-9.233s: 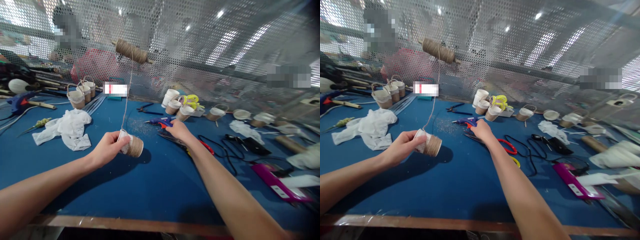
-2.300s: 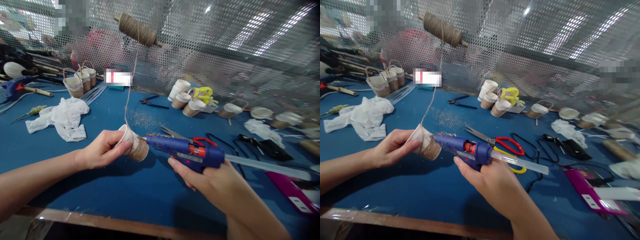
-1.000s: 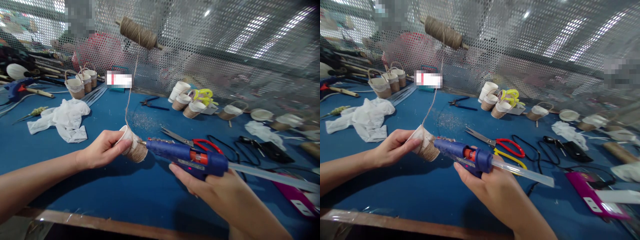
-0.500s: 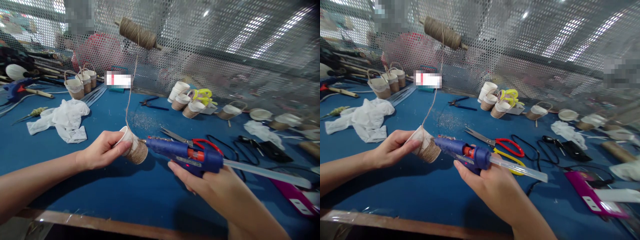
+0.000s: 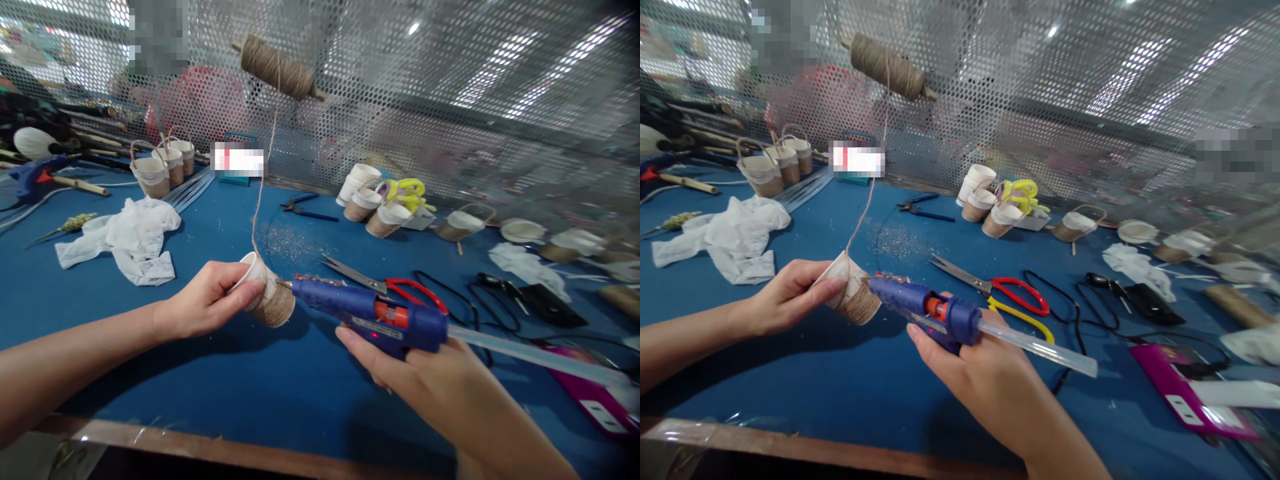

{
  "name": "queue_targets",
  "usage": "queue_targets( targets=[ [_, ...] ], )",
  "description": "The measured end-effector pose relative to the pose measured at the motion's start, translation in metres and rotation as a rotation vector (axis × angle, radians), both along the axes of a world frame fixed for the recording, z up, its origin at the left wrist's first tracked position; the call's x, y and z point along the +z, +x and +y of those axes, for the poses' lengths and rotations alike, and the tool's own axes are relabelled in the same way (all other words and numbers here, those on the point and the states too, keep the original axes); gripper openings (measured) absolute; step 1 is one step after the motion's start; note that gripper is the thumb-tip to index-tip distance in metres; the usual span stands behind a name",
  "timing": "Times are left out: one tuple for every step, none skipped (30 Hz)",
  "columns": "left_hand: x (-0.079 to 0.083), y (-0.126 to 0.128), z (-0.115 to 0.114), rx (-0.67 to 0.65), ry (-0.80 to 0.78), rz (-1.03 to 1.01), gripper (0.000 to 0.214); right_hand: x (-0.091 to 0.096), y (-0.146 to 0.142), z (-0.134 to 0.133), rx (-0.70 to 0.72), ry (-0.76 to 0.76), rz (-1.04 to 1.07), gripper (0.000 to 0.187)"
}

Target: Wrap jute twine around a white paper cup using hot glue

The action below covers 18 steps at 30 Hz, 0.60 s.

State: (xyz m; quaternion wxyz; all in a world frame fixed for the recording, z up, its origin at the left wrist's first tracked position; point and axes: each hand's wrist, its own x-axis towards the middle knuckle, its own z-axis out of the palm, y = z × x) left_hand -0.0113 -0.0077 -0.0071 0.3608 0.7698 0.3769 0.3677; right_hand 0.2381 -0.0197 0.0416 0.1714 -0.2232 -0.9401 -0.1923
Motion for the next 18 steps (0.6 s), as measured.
queue_targets(
  targets=[
    [0.000, 0.000, 0.000, 0.000, -0.003, -0.001, 0.034, 0.000, 0.000, 0.000, 0.002, 0.001, 0.000, 0.053],
    [0.000, 0.000, 0.000, 0.002, -0.007, -0.002, 0.034, 0.000, 0.000, 0.000, 0.003, 0.000, -0.003, 0.053],
    [0.000, 0.000, 0.000, 0.005, -0.009, -0.002, 0.035, -0.001, 0.000, 0.000, 0.001, -0.003, -0.004, 0.052],
    [0.000, 0.000, 0.000, 0.011, -0.012, 0.001, 0.035, -0.001, 0.001, 0.000, 0.000, -0.008, -0.002, 0.051],
    [0.000, 0.000, 0.000, 0.017, -0.016, 0.005, 0.036, -0.002, 0.001, -0.001, -0.001, -0.017, 0.003, 0.050],
    [0.000, 0.000, 0.000, 0.022, -0.018, 0.009, 0.036, -0.003, 0.002, -0.001, -0.004, -0.028, 0.013, 0.049],
    [0.000, 0.000, 0.000, 0.025, -0.020, 0.011, 0.036, -0.004, 0.002, -0.001, -0.005, -0.043, 0.025, 0.048],
    [0.000, 0.000, 0.000, 0.027, -0.020, 0.009, 0.036, -0.005, 0.003, -0.001, -0.007, -0.059, 0.042, 0.046],
    [0.000, 0.000, 0.001, 0.025, -0.021, 0.006, 0.036, -0.006, 0.003, -0.002, -0.013, -0.076, 0.061, 0.045],
    [-0.001, 0.000, 0.001, 0.023, -0.024, 0.001, 0.036, -0.008, 0.004, -0.002, -0.022, -0.094, 0.081, 0.044],
    [-0.001, 0.000, 0.001, 0.023, -0.028, -0.004, 0.036, -0.010, 0.005, -0.003, -0.034, -0.111, 0.099, 0.044],
    [-0.001, 0.000, 0.001, 0.024, -0.033, -0.009, 0.036, -0.011, 0.006, -0.004, -0.050, -0.125, 0.121, 0.044],
    [-0.002, 0.000, 0.001, 0.022, -0.040, -0.014, 0.035, -0.012, 0.007, -0.005, -0.064, -0.135, 0.144, 0.044],
    [-0.002, 0.000, 0.001, 0.017, -0.048, -0.022, 0.035, -0.013, 0.007, -0.005, -0.074, -0.148, 0.162, 0.044],
    [-0.002, 0.001, 0.002, 0.013, -0.055, -0.032, 0.035, -0.013, 0.007, -0.006, -0.081, -0.169, 0.171, 0.043],
    [-0.002, 0.001, 0.002, 0.010, -0.061, -0.040, 0.036, -0.013, 0.007, -0.007, -0.091, -0.195, 0.175, 0.042],
    [-0.002, 0.001, 0.002, 0.007, -0.064, -0.046, 0.036, -0.013, 0.006, -0.008, -0.107, -0.220, 0.182, 0.040],
    [-0.002, 0.001, 0.002, 0.005, -0.065, -0.048, 0.037, -0.013, 0.005, -0.008, -0.125, -0.214, 0.177, 0.039]
  ],
)
